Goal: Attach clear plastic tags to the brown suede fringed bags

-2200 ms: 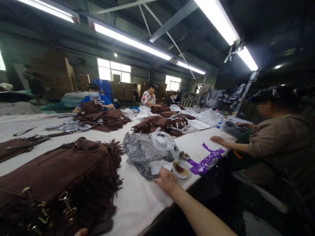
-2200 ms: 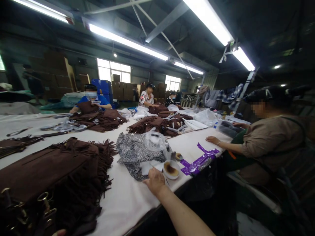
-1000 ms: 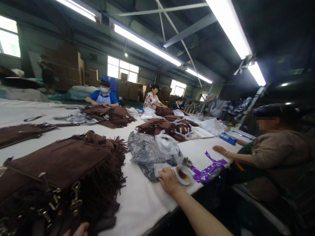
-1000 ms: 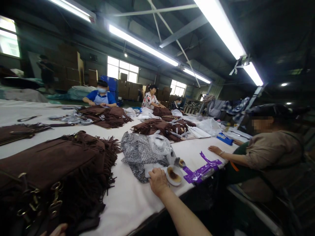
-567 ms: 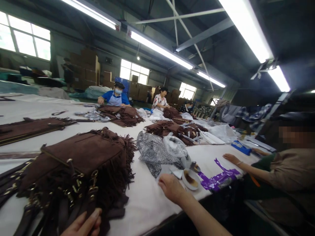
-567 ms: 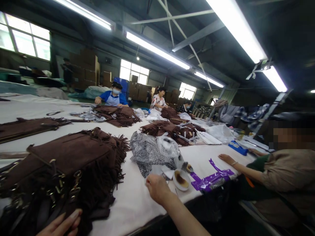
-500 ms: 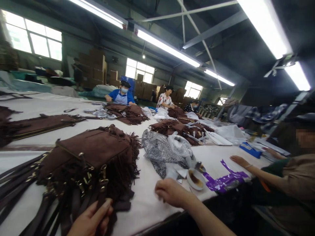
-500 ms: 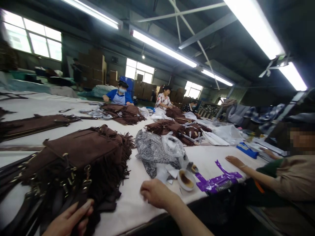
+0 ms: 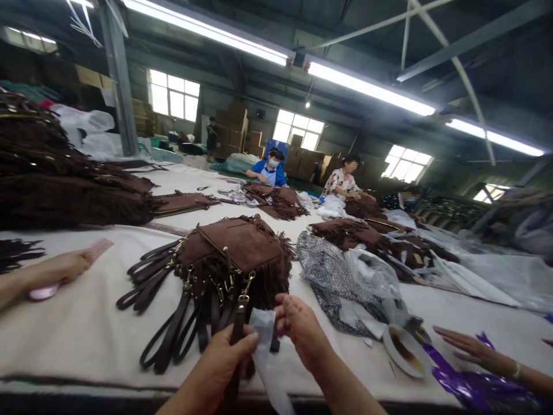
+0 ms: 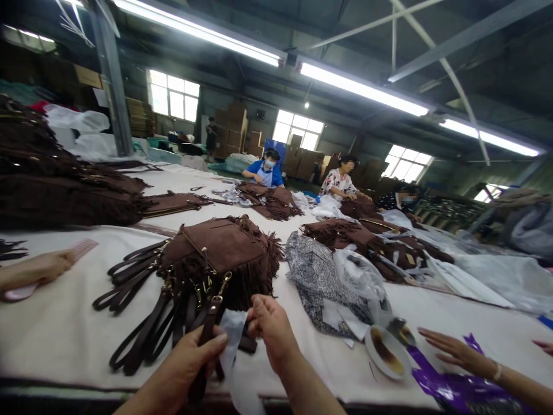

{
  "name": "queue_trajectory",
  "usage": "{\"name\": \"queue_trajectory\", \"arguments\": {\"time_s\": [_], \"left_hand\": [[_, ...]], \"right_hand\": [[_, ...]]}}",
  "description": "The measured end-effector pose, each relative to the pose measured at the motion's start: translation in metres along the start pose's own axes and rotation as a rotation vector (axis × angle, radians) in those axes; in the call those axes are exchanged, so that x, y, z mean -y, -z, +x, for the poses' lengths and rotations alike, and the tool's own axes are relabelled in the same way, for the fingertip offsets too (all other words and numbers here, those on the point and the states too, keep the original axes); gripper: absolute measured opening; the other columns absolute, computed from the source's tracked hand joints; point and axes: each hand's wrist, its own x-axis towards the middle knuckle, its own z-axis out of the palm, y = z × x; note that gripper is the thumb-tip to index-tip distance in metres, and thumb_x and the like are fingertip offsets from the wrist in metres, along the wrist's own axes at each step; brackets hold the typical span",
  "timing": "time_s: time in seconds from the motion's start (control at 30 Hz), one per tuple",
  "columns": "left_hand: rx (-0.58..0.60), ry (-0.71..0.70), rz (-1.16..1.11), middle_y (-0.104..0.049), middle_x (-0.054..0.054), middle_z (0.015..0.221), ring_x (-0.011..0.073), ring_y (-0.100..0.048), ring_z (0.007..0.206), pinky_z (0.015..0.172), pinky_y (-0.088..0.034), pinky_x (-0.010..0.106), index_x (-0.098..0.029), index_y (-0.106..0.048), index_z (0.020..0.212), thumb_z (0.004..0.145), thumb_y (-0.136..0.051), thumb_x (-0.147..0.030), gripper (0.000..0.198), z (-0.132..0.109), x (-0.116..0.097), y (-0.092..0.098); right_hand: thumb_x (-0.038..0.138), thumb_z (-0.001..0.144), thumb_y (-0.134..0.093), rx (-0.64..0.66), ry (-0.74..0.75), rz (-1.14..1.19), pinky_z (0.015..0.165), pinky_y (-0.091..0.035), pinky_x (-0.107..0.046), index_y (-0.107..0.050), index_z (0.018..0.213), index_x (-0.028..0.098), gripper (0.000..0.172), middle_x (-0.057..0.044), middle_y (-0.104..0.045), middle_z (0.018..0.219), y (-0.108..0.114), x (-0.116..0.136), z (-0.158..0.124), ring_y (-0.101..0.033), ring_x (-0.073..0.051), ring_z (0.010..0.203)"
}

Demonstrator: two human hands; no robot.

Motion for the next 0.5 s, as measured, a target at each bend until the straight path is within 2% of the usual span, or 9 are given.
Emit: {"name": "queue_trajectory", "arguments": {"time_s": [0.1, 0.17, 0.27, 0.33, 0.43, 0.5], "left_hand": [[-0.034, -0.022, 0.079, -0.044, -0.006, 0.051, 0.0085, -0.035, 0.047, 0.047, -0.025, 0.021, -0.013, -0.059, 0.082, 0.070, -0.071, -0.051, 0.042, 0.001, 0.002, -0.003], [-0.016, -0.025, 0.131, -0.046, -0.005, 0.051, 0.0100, -0.038, 0.048, 0.048, -0.027, 0.022, -0.013, -0.060, 0.084, 0.071, -0.069, -0.053, 0.043, 0.003, 0.006, -0.005], [0.056, -0.016, 0.194, -0.056, -0.001, 0.059, 0.0152, -0.049, 0.054, 0.051, -0.036, 0.024, -0.014, -0.062, 0.097, 0.076, -0.061, -0.056, 0.047, 0.000, 0.011, -0.005], [0.115, -0.026, 0.271, -0.063, 0.003, 0.071, 0.0194, -0.057, 0.068, 0.059, -0.041, 0.025, -0.016, -0.064, 0.096, 0.078, -0.060, -0.051, 0.039, -0.007, 0.010, 0.001], [0.212, -0.064, 0.412, -0.067, 0.002, 0.080, 0.0216, -0.058, 0.081, 0.069, -0.042, 0.025, -0.018, -0.069, 0.081, 0.074, -0.064, -0.035, 0.019, -0.021, -0.003, 0.016], [0.279, -0.033, 0.447, -0.066, 0.002, 0.075, 0.0192, -0.057, 0.073, 0.065, -0.041, 0.024, -0.017, -0.071, 0.079, 0.072, -0.065, -0.030, 0.015, -0.026, -0.017, 0.024]], "right_hand": [[0.063, 0.077, -0.060, 0.079, -0.062, -0.068, 0.051, -0.031, -0.022, -0.060, 0.070, 0.014, 0.050, 0.001, -0.050, 0.059, -0.002, -0.015, -0.019, -0.040, -0.009, 0.052], [0.058, 0.074, -0.066, 0.061, -0.045, -0.148, 0.053, -0.031, -0.023, -0.058, 0.060, 0.014, 0.046, 0.003, -0.045, 0.054, -0.004, -0.016, -0.027, -0.039, -0.010, 0.054], [0.049, 0.075, -0.067, -0.066, 0.034, -0.258, 0.055, -0.033, -0.025, -0.061, 0.060, 0.015, 0.037, 0.002, -0.046, 0.056, -0.003, -0.008, -0.027, -0.040, -0.012, 0.058], [0.042, 0.075, -0.068, -0.112, 0.105, -0.388, 0.057, -0.034, -0.025, -0.059, 0.056, 0.016, 0.033, 0.002, -0.047, 0.059, 0.002, -0.006, -0.025, -0.042, -0.013, 0.061], [0.031, 0.073, -0.069, -0.092, 0.125, -0.490, 0.059, -0.035, -0.025, -0.056, 0.053, 0.017, 0.028, 0.002, -0.046, 0.060, 0.013, -0.012, -0.027, -0.045, -0.013, 0.062], [0.027, 0.073, -0.068, -0.040, 0.091, -0.483, 0.060, -0.036, -0.025, -0.059, 0.057, 0.017, 0.021, 0.002, -0.049, 0.062, 0.017, -0.019, -0.033, -0.047, -0.014, 0.063]]}}
